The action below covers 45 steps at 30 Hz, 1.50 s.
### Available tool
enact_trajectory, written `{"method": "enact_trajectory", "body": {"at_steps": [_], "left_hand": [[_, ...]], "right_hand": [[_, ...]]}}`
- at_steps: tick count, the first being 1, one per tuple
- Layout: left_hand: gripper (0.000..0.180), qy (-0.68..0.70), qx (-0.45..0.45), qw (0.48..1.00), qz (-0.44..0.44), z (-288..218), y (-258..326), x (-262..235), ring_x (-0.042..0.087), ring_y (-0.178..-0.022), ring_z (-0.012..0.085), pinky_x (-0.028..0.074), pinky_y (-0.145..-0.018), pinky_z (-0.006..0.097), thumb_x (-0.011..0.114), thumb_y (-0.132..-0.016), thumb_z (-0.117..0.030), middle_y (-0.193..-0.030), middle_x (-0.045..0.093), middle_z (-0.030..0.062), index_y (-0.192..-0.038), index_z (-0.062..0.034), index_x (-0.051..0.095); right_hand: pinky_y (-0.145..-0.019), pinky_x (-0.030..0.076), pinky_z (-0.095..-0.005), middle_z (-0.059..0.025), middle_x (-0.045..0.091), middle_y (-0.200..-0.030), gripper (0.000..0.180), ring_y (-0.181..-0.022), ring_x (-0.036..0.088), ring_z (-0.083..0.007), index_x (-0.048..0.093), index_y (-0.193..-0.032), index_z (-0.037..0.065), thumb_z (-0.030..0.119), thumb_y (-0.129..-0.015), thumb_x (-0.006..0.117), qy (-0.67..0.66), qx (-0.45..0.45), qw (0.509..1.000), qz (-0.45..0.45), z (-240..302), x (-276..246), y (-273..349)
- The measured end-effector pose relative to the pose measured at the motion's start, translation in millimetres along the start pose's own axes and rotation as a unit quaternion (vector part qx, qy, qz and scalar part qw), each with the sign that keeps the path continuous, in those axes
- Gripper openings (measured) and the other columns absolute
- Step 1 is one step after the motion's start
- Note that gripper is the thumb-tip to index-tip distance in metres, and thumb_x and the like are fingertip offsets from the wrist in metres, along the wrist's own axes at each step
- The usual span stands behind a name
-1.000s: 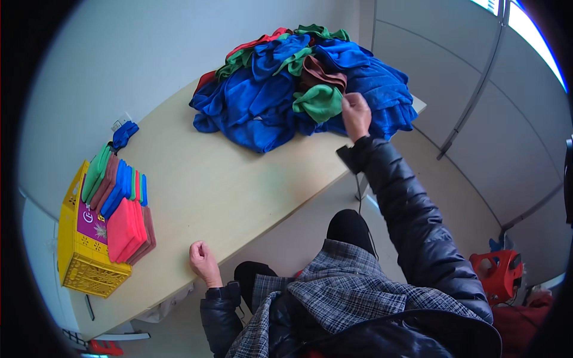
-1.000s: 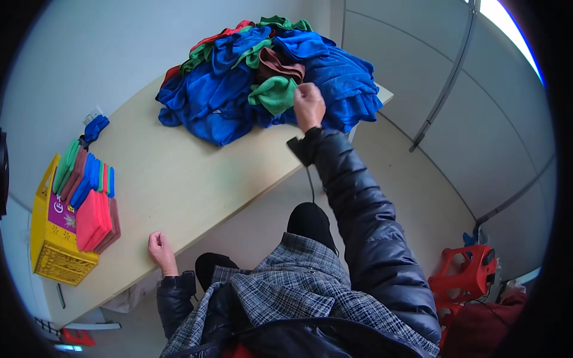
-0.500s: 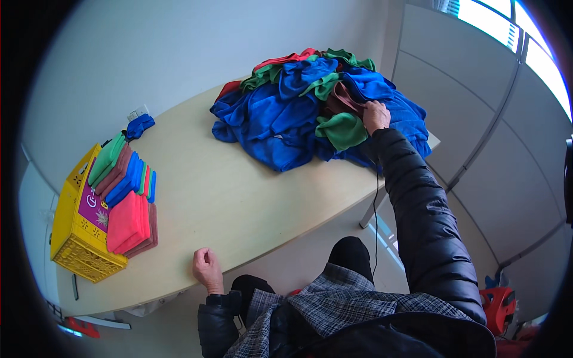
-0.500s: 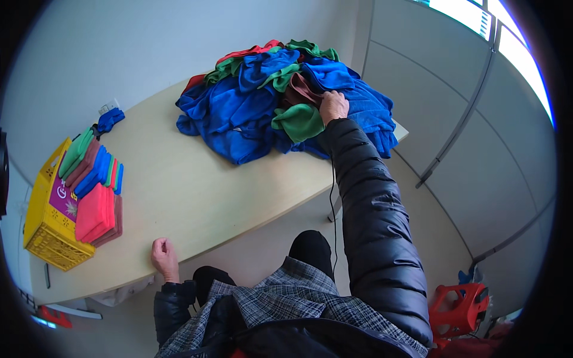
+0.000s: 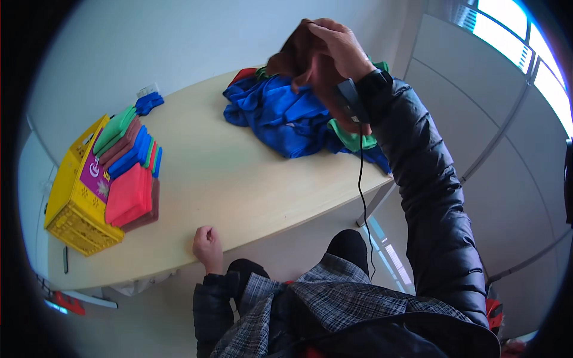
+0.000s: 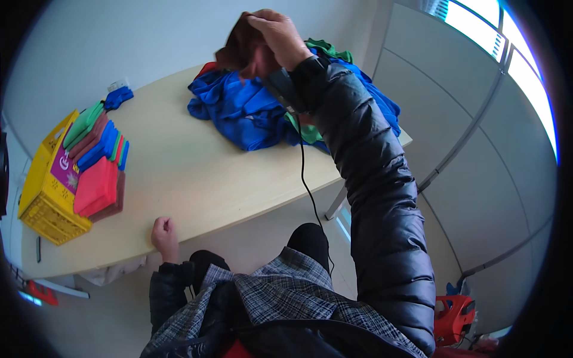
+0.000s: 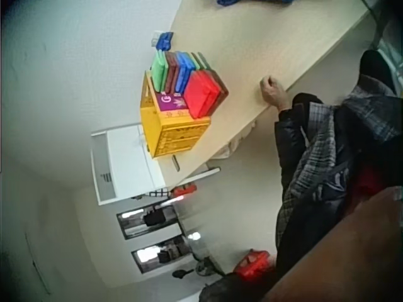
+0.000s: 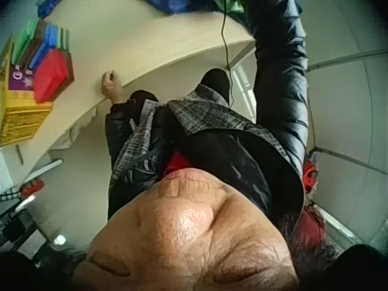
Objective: Folding small square cloths and stacking them into bins.
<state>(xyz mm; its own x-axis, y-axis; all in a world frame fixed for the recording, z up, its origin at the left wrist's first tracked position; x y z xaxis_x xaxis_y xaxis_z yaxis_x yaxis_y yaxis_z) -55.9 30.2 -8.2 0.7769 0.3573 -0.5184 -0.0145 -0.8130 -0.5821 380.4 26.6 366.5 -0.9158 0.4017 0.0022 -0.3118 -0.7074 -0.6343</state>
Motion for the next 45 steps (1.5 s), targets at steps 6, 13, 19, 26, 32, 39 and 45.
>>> {"method": "enact_trajectory", "body": {"at_steps": [6,13,19,26,32,39,45], "left_hand": [[0.016,0.35,-0.105,0.922,0.127,-22,-1,3,0.057,-0.077,0.0074,0.047,-0.07,0.025,0.068,-0.094,-0.016,-0.088,0.062,0.0004,-0.103,-0.0035,0.064],[0.023,0.418,-0.176,0.891,0.024,-57,-35,-20,0.059,-0.085,0.008,0.047,-0.071,0.022,0.066,-0.098,-0.026,-0.098,0.062,-0.0013,-0.109,-0.0071,0.06],[0.022,0.403,-0.178,0.894,-0.082,15,-38,-45,0.06,-0.09,0.0093,0.048,-0.076,0.024,0.066,-0.098,-0.027,-0.103,0.065,0.0003,-0.11,-0.0091,0.062],[0.021,0.461,-0.121,0.864,-0.163,-21,-104,-140,0.058,-0.102,0.0119,0.044,-0.095,0.029,0.064,-0.098,-0.016,-0.105,0.064,0.001,-0.112,-0.0005,0.066],[0.03,0.465,-0.171,0.867,-0.052,46,-155,-178,0.059,-0.108,0.0138,0.044,-0.099,0.028,0.065,-0.097,-0.019,-0.114,0.066,0.0029,-0.121,-0.0007,0.065],[0.029,0.441,-0.103,0.889,-0.067,-4,-169,-155,0.059,-0.109,0.013,0.044,-0.1,0.03,0.066,-0.097,-0.021,-0.117,0.066,0.0026,-0.12,-0.0028,0.066],[0.03,0.525,-0.154,0.837,-0.033,23,-165,-155,0.057,-0.114,0.0146,0.042,-0.104,0.032,0.066,-0.097,-0.02,-0.124,0.064,0.004,-0.122,-0.0024,0.065]], "right_hand": [[-0.083,0.053,-0.0277,-0.0029,0.068,-0.1,0.016,-0.089,0.064,-0.0119,0.066,-0.108,0.006,0.019,-0.099,0.061,-0.044,0.112,0.985,0.127,-33,99,60],[-0.075,0.051,-0.0258,-0.0005,0.067,-0.092,0.014,-0.083,0.062,-0.0099,0.065,-0.102,0.006,0.018,-0.099,0.06,-0.138,0.27,0.942,0.147,-65,166,148],[-0.076,0.05,-0.0255,-0.0009,0.067,-0.09,0.015,-0.083,0.062,-0.0107,0.066,-0.102,0.005,0.018,-0.098,0.061,-0.177,0.282,0.93,0.156,-82,161,155],[-0.074,0.05,-0.024,-0.0002,0.067,-0.089,0.015,-0.081,0.061,-0.0093,0.068,-0.103,0.005,0.017,-0.098,0.062,-0.041,0.188,0.978,0.076,-80,59,117],[-0.075,0.049,-0.0203,0.0048,0.064,-0.086,0.013,-0.08,0.06,-0.0054,0.068,-0.103,0.006,0.016,-0.1,0.061,0.082,0.124,0.984,0.096,-64,28,103],[-0.072,0.047,-0.0183,0.0078,0.06,-0.084,0.008,-0.079,0.053,-0.0008,0.068,-0.097,0.006,0.013,-0.098,0.064,0.202,0.075,0.963,0.165,-82,5,107],[-0.072,0.046,-0.0188,0.0079,0.059,-0.083,0.009,-0.078,0.053,-0.0012,0.068,-0.094,0.005,0.013,-0.097,0.065,0.168,0.142,0.951,0.219,-92,1,125]]}}
Point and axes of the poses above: each hand's wrist, its own y-axis away from the middle knuckle, its own x-axis out of the palm, z = x × y, the point moved 2 cm from there along -y, towards the middle knuckle
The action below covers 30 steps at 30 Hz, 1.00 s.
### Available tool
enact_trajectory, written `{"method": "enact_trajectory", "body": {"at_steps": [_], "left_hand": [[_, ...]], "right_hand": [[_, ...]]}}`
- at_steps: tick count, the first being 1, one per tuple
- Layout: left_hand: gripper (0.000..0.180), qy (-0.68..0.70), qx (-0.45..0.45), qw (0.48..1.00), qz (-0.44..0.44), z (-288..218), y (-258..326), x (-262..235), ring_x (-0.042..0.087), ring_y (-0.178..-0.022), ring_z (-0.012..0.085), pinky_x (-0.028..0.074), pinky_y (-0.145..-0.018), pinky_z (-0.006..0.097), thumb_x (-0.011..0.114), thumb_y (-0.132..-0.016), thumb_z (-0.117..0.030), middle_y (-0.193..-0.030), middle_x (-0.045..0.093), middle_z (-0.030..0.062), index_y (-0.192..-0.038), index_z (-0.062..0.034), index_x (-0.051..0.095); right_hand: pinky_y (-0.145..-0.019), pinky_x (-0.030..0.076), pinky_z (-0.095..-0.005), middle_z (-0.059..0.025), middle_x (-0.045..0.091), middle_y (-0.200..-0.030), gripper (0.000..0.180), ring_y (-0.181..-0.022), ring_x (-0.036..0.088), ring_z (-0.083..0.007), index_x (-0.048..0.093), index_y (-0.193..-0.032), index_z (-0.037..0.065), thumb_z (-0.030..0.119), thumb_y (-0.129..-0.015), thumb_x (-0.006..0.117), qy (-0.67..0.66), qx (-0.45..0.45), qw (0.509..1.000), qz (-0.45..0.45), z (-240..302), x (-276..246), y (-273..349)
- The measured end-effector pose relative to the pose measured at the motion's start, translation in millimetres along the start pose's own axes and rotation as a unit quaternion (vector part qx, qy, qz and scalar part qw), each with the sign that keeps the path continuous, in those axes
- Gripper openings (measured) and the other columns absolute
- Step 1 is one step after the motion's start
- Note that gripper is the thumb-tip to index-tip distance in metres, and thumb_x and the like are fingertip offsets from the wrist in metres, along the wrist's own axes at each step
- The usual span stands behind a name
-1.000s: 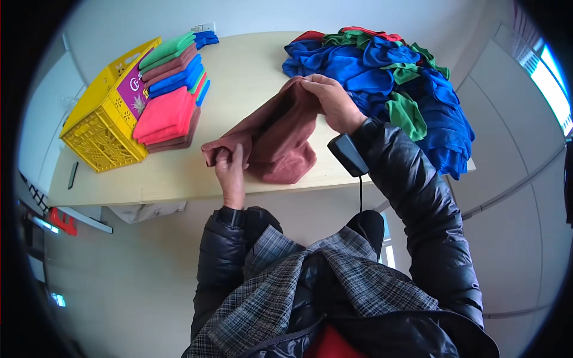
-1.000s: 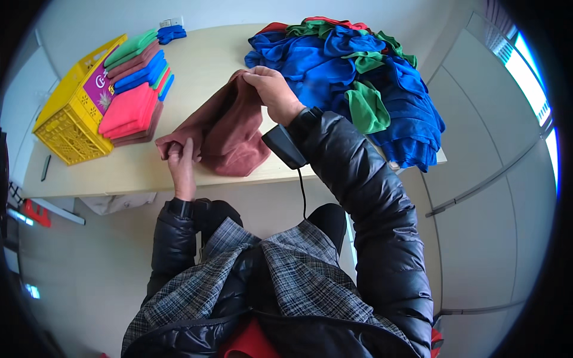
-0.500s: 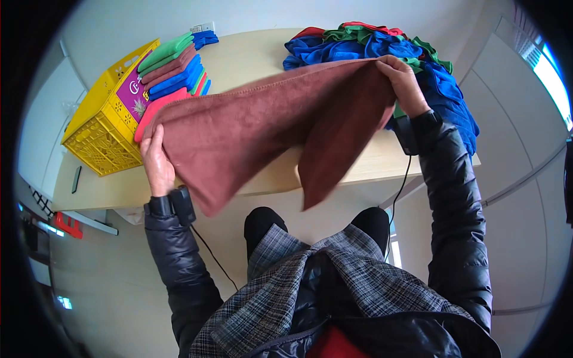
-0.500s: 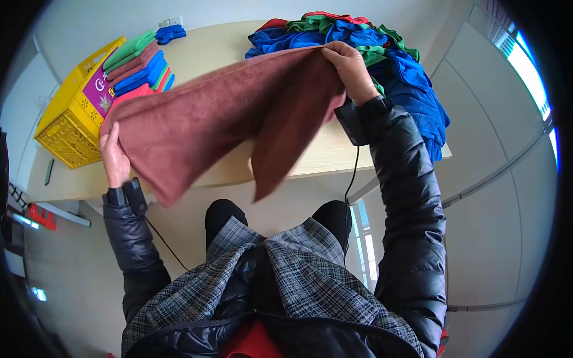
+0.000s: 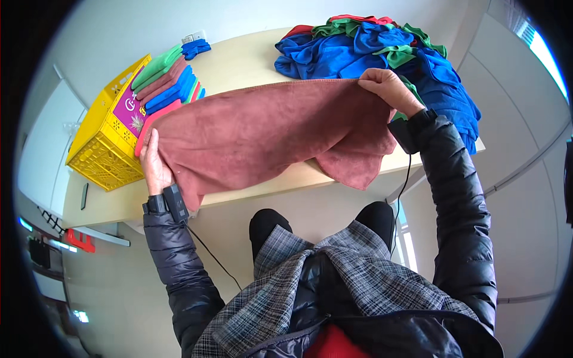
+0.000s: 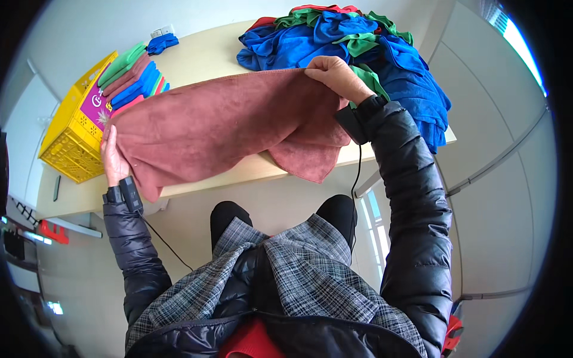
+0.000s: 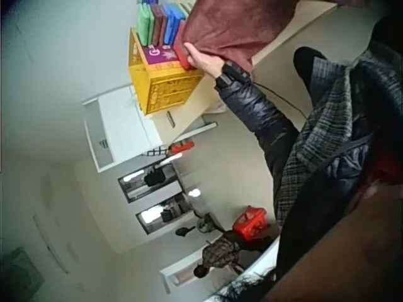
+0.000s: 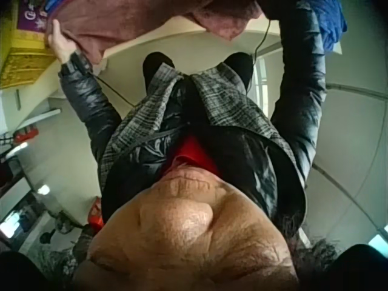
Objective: Folding small square cloths and stacking them into bins.
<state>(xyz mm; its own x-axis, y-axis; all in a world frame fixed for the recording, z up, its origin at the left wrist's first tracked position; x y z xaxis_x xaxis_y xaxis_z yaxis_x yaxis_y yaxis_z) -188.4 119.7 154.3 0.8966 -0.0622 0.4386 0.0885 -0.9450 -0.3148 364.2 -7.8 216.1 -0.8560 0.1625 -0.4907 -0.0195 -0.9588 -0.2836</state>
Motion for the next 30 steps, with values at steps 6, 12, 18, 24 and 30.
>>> {"method": "enact_trajectory", "body": {"at_steps": [6,12,18,24,30], "left_hand": [[0.03,-0.038,0.092,0.995,-0.023,-2,-7,-6,0.058,-0.115,0.0165,0.044,-0.103,0.034,0.064,-0.097,-0.015,-0.125,0.063,0.0064,-0.125,-0.0022,0.062],[0.032,-0.034,0.068,0.995,-0.058,6,-23,-28,0.059,-0.114,0.0173,0.044,-0.104,0.034,0.063,-0.097,-0.014,-0.125,0.063,0.0076,-0.127,-0.0011,0.059],[0.029,-0.099,0.092,0.989,-0.063,7,-21,-37,0.059,-0.105,0.0131,0.045,-0.096,0.03,0.066,-0.096,-0.018,-0.116,0.065,0.0055,-0.119,-0.0017,0.064],[0.028,-0.116,0.088,0.987,-0.067,-1,-18,-25,0.057,-0.103,0.0108,0.044,-0.092,0.029,0.067,-0.095,-0.019,-0.113,0.065,0.0044,-0.117,-0.0006,0.065],[0.029,-0.108,0.092,0.989,-0.052,-22,-9,-29,0.055,-0.103,0.0094,0.043,-0.092,0.027,0.067,-0.095,-0.018,-0.112,0.063,0.0022,-0.116,0.0014,0.064]], "right_hand": [[-0.072,0.047,-0.0216,0.0072,0.061,-0.082,0.012,-0.077,0.054,-0.003,0.069,-0.094,0.006,0.018,-0.096,0.067,0.028,0.046,0.994,0.1,9,15,14],[-0.071,0.048,-0.0258,0.0036,0.062,-0.078,0.014,-0.074,0.054,-0.0057,0.068,-0.093,0.004,0.018,-0.093,0.069,0.102,0.027,0.977,0.184,17,34,40],[-0.068,0.047,-0.0306,-0.0062,0.06,-0.07,0.013,-0.069,0.055,-0.0107,0.067,-0.089,0.002,0.014,-0.087,0.071,0.225,-0.018,0.94,0.254,-10,41,52],[-0.066,0.047,-0.0334,-0.0111,0.062,-0.07,0.014,-0.067,0.057,-0.0171,0.066,-0.088,0.0,0.013,-0.083,0.071,0.284,0.048,0.937,0.197,-68,25,83],[-0.068,0.05,-0.0341,-0.0146,0.067,-0.079,0.018,-0.069,0.062,-0.0232,0.069,-0.089,0.0,0.017,-0.083,0.071,0.255,0.054,0.95,0.17,-95,14,92]]}}
Point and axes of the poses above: each hand's wrist, its own y-axis away from the middle knuckle, its own x-axis out of the palm, z = x × y, the point moved 2 cm from there along -y, towards the middle knuckle
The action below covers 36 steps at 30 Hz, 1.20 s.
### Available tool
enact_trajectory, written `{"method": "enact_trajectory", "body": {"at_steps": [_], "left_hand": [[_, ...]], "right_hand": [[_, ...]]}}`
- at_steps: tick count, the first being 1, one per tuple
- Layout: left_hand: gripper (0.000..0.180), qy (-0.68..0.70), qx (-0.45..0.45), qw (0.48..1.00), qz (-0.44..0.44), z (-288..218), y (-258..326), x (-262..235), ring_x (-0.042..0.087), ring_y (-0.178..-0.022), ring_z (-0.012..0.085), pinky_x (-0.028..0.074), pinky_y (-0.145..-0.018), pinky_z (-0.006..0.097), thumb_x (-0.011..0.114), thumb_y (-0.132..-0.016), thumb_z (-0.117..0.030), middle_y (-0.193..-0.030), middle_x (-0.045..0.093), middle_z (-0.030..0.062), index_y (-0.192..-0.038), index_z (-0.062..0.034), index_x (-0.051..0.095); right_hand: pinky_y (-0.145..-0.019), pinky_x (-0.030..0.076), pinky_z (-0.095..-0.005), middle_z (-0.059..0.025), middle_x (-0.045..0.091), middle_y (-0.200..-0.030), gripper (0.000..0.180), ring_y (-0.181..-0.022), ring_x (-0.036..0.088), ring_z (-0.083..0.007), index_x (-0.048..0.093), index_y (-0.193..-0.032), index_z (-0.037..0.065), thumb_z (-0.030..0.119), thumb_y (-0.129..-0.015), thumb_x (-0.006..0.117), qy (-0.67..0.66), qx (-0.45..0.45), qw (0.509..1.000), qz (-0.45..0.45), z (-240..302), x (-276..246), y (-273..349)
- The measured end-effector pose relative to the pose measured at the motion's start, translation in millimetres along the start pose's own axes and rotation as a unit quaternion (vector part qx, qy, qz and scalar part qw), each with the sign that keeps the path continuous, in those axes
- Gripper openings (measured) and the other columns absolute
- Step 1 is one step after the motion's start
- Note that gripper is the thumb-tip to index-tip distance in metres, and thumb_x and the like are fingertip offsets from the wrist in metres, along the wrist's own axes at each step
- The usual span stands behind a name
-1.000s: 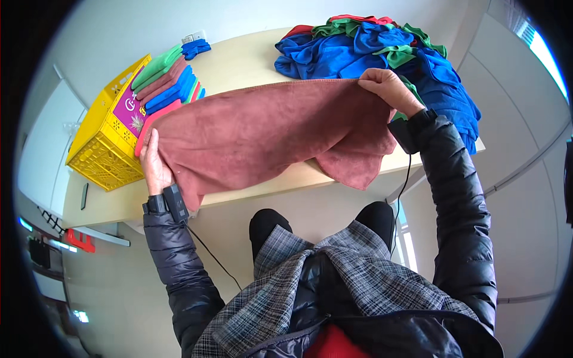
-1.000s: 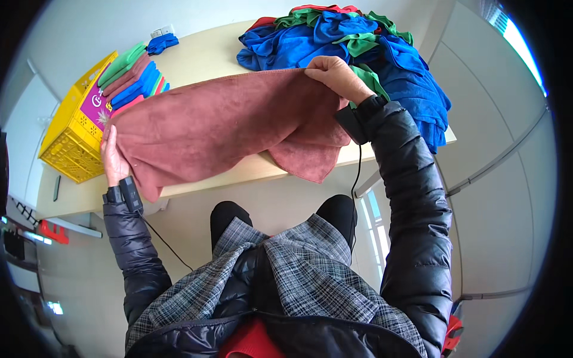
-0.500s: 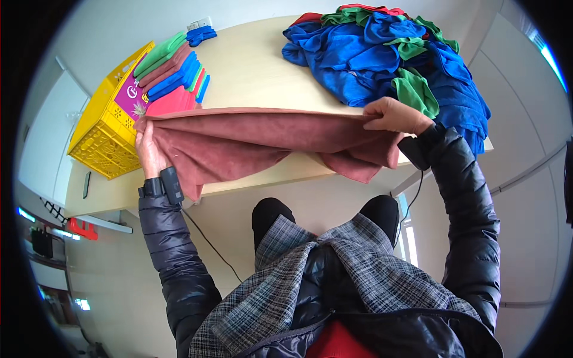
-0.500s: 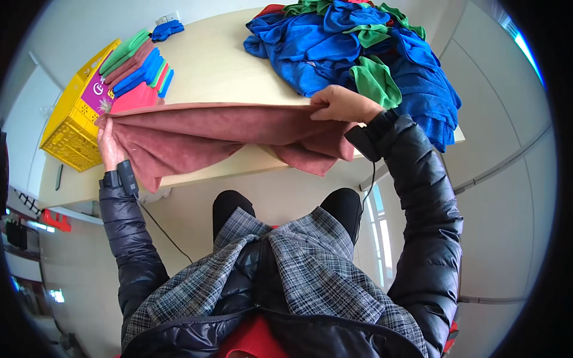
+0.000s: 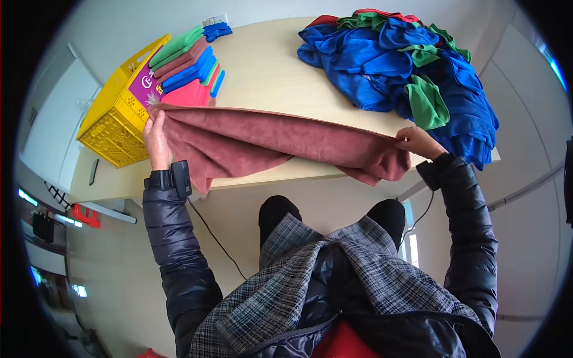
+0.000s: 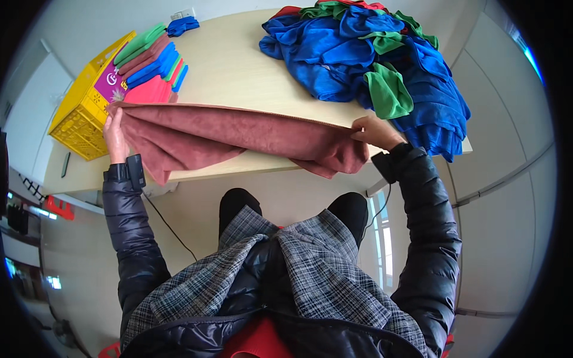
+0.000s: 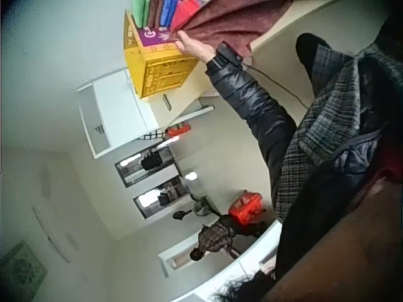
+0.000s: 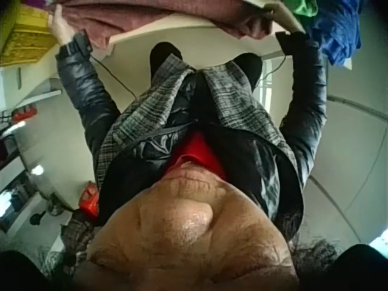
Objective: Folding small square cloths and stacking them into bins.
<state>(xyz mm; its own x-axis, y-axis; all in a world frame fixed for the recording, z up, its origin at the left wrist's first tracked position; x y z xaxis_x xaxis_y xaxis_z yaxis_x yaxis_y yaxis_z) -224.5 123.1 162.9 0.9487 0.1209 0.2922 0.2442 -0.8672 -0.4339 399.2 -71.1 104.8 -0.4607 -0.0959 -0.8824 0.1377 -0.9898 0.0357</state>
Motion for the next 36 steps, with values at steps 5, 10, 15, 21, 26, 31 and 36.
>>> {"method": "enact_trajectory", "body": {"at_steps": [5,10,15,21,26,31,36], "left_hand": [[0.03,-0.075,-0.013,0.997,-0.012,5,-7,-5,0.054,-0.104,0.0094,0.042,-0.094,0.027,0.067,-0.095,-0.018,-0.112,0.062,0.0018,-0.119,0.0016,0.063],[0.033,-0.029,-0.015,0.999,0.014,-8,-4,-1,0.054,-0.105,0.0099,0.042,-0.095,0.027,0.068,-0.095,-0.018,-0.113,0.062,0.0027,-0.119,0.0021,0.063],[0.035,-0.005,-0.026,0.999,0.045,-30,7,6,0.054,-0.107,0.0101,0.041,-0.097,0.027,0.069,-0.094,-0.02,-0.114,0.062,0.0034,-0.12,0.003,0.062],[0.04,-0.027,-0.004,0.999,0.026,-40,4,-4,0.052,-0.111,0.0098,0.039,-0.1,0.027,0.069,-0.095,-0.023,-0.117,0.061,0.0044,-0.122,0.0046,0.061],[0.046,-0.015,-0.002,1.0,0.022,-49,5,-6,0.05,-0.115,0.0093,0.038,-0.102,0.027,0.07,-0.096,-0.028,-0.121,0.06,0.0056,-0.125,0.006,0.06],[0.046,-0.045,0.014,0.999,-0.012,-46,8,-2,0.051,-0.116,0.0096,0.039,-0.103,0.027,0.069,-0.097,-0.028,-0.124,0.06,0.0059,-0.127,0.0055,0.06],[0.041,-0.046,0.019,0.999,-0.009,-46,1,-24,0.054,-0.114,0.0105,0.04,-0.102,0.028,0.067,-0.098,-0.024,-0.124,0.061,0.0051,-0.127,0.0043,0.06]], "right_hand": [[-0.07,0.049,-0.031,-0.006,0.065,-0.077,0.013,-0.074,0.06,-0.0158,0.068,-0.092,-0.001,0.011,-0.088,0.067,-0.099,-0.004,0.988,-0.123,-29,-7,19],[-0.07,0.045,-0.0229,0.005,0.061,-0.08,0.008,-0.078,0.056,-0.0058,0.067,-0.092,0.001,0.009,-0.094,0.064,-0.222,0.007,0.951,-0.213,-36,-29,26],[-0.071,0.041,-0.0176,0.0097,0.06,-0.084,0.007,-0.078,0.052,-0.0004,0.068,-0.095,0.007,0.009,-0.098,0.063,-0.279,-0.007,0.927,-0.252,-60,-63,38],[-0.069,0.04,-0.0164,0.0104,0.06,-0.084,0.007,-0.076,0.052,0.001,0.067,-0.099,0.009,0.01,-0.1,0.06,-0.297,0.028,0.926,-0.232,-32,-89,55],[-0.069,0.043,-0.0184,0.0082,0.062,-0.085,0.009,-0.076,0.055,-0.0005,0.065,-0.103,0.009,0.011,-0.102,0.056,-0.345,0.056,0.92,-0.18,-22,-98,64],[-0.069,0.046,-0.0201,0.0061,0.062,-0.085,0.008,-0.076,0.056,-0.0022,0.064,-0.101,0.009,0.011,-0.102,0.056,-0.323,0.069,0.929,-0.165,-26,-110,71],[-0.069,0.046,-0.0205,0.0047,0.062,-0.085,0.009,-0.075,0.058,-0.0052,0.062,-0.1,0.011,0.018,-0.102,0.058,-0.346,0.085,0.924,-0.137,-18,-113,57]]}}
Point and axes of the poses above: each hand's wrist, its own y-axis away from the middle knuckle, its own x-axis out of the palm, z = x × y, the point moved 2 cm from there along -y, towards the middle knuckle
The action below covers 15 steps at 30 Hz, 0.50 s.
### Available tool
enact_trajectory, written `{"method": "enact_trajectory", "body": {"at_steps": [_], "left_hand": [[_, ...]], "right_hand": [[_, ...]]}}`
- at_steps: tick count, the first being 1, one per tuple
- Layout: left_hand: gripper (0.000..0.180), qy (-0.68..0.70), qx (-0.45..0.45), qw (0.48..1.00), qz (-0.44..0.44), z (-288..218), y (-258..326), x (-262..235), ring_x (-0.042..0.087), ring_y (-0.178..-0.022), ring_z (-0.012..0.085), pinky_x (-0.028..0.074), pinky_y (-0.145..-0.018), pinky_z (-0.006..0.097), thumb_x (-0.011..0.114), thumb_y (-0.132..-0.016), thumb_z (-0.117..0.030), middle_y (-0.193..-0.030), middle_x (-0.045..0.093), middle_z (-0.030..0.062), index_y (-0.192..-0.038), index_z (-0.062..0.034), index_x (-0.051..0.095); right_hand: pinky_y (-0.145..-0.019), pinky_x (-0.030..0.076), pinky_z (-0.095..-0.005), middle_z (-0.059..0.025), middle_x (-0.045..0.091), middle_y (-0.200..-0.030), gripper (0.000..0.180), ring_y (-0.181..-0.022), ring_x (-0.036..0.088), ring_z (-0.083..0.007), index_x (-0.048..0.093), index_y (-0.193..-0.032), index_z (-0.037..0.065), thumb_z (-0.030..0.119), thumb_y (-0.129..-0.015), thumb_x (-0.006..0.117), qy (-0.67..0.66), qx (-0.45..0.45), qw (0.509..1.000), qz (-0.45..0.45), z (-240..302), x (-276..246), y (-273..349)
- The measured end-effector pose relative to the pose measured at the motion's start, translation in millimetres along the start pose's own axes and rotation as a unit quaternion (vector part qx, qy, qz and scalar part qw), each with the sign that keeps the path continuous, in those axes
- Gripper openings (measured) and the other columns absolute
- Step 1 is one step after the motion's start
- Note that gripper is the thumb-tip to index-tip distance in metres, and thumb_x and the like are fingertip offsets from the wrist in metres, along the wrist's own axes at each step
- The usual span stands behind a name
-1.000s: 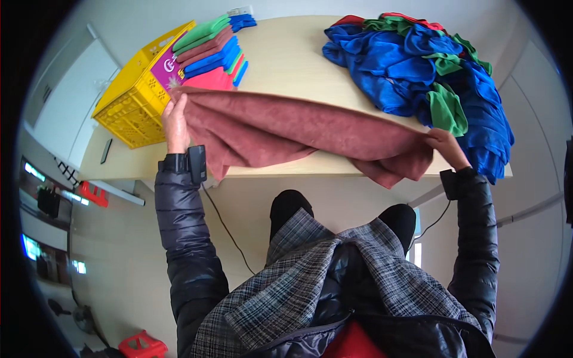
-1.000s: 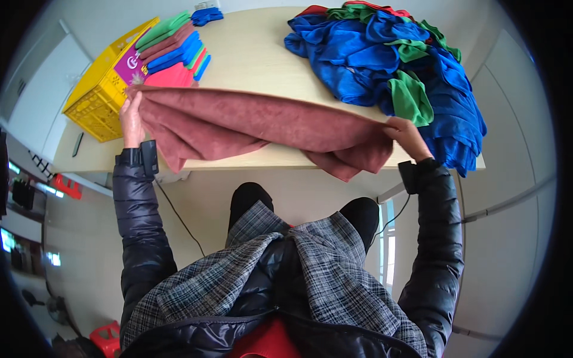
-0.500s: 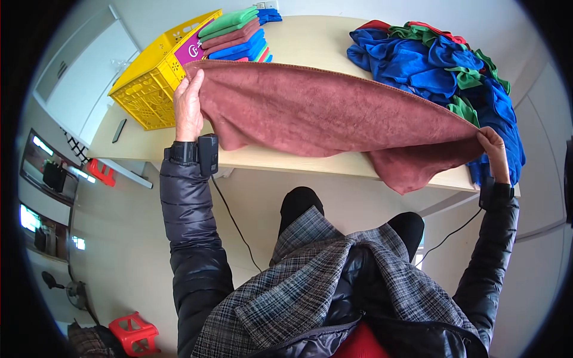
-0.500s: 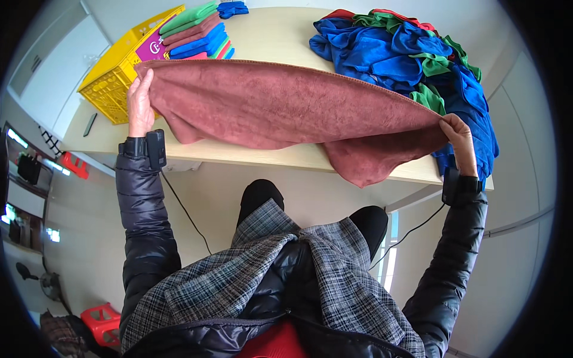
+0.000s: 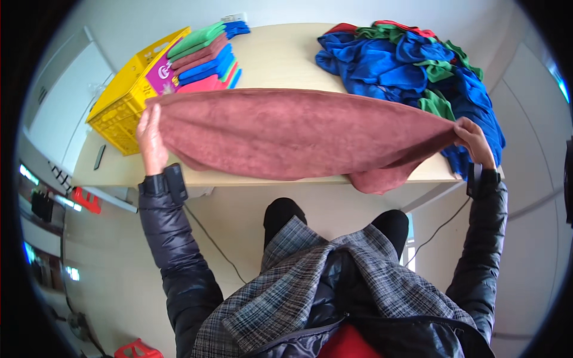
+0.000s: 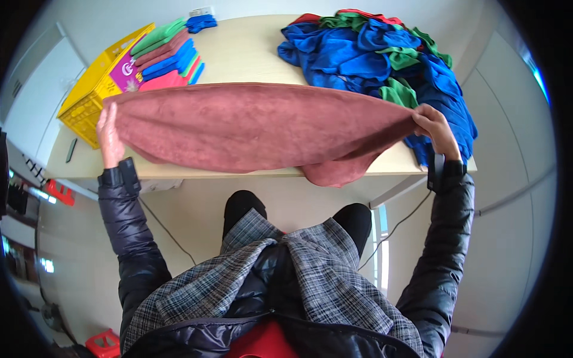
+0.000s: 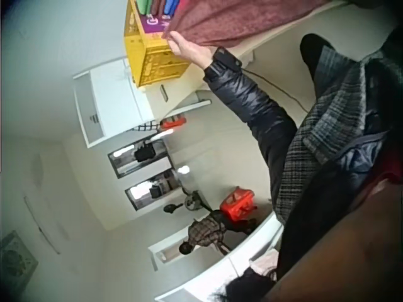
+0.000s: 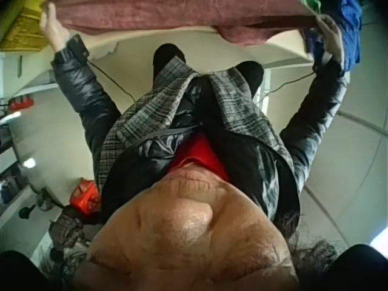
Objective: Folding small square cloths and stacking them into bins.
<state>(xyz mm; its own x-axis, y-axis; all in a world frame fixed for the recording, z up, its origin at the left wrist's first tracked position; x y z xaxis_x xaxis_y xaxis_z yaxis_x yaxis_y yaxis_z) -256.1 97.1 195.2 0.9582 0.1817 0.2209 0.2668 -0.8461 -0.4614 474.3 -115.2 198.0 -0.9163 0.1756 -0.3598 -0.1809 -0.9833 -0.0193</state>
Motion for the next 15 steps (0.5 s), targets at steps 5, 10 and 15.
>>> {"method": "enact_trajectory", "body": {"at_steps": [5,10,15], "left_hand": [[0.033,0.113,-0.021,0.993,0.035,6,-12,-30,0.059,-0.116,0.016,0.044,-0.103,0.032,0.063,-0.099,-0.019,-0.124,0.063,0.0077,-0.126,-0.0007,0.06],[0.038,0.133,-0.042,0.99,0.035,30,-32,-26,0.056,-0.115,0.0141,0.042,-0.103,0.03,0.064,-0.098,-0.022,-0.124,0.062,0.0083,-0.127,0.0029,0.06],[0.043,0.048,-0.114,0.992,-0.001,99,-61,-20,0.056,-0.116,0.0159,0.042,-0.103,0.031,0.066,-0.097,-0.024,-0.124,0.062,0.0097,-0.128,0.0053,0.058]], "right_hand": [[-0.068,0.045,-0.0205,0.0036,0.063,-0.088,0.013,-0.075,0.059,-0.0072,0.062,-0.103,0.013,0.025,-0.102,0.059,-0.196,-0.085,0.975,0.062,19,6,-7],[-0.067,0.047,-0.0209,0.0042,0.064,-0.087,0.013,-0.074,0.059,-0.007,0.062,-0.103,0.014,0.026,-0.1,0.063,-0.197,-0.068,0.978,-0.022,34,9,-48],[-0.065,0.05,-0.0219,0.0046,0.064,-0.08,0.01,-0.069,0.059,-0.0071,0.065,-0.096,0.013,0.024,-0.096,0.067,-0.225,0.002,0.974,0.004,14,38,-107]]}}
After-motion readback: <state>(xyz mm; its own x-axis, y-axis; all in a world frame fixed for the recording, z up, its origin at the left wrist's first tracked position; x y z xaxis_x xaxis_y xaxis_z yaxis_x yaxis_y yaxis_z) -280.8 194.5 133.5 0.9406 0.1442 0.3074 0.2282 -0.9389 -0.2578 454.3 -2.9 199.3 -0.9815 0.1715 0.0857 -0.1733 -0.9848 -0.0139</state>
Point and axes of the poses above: each hand's wrist, its own y-axis away from the middle knuckle, its own x-axis out of the palm, z = x × y, the point moved 2 cm from there along -y, towards the middle knuckle
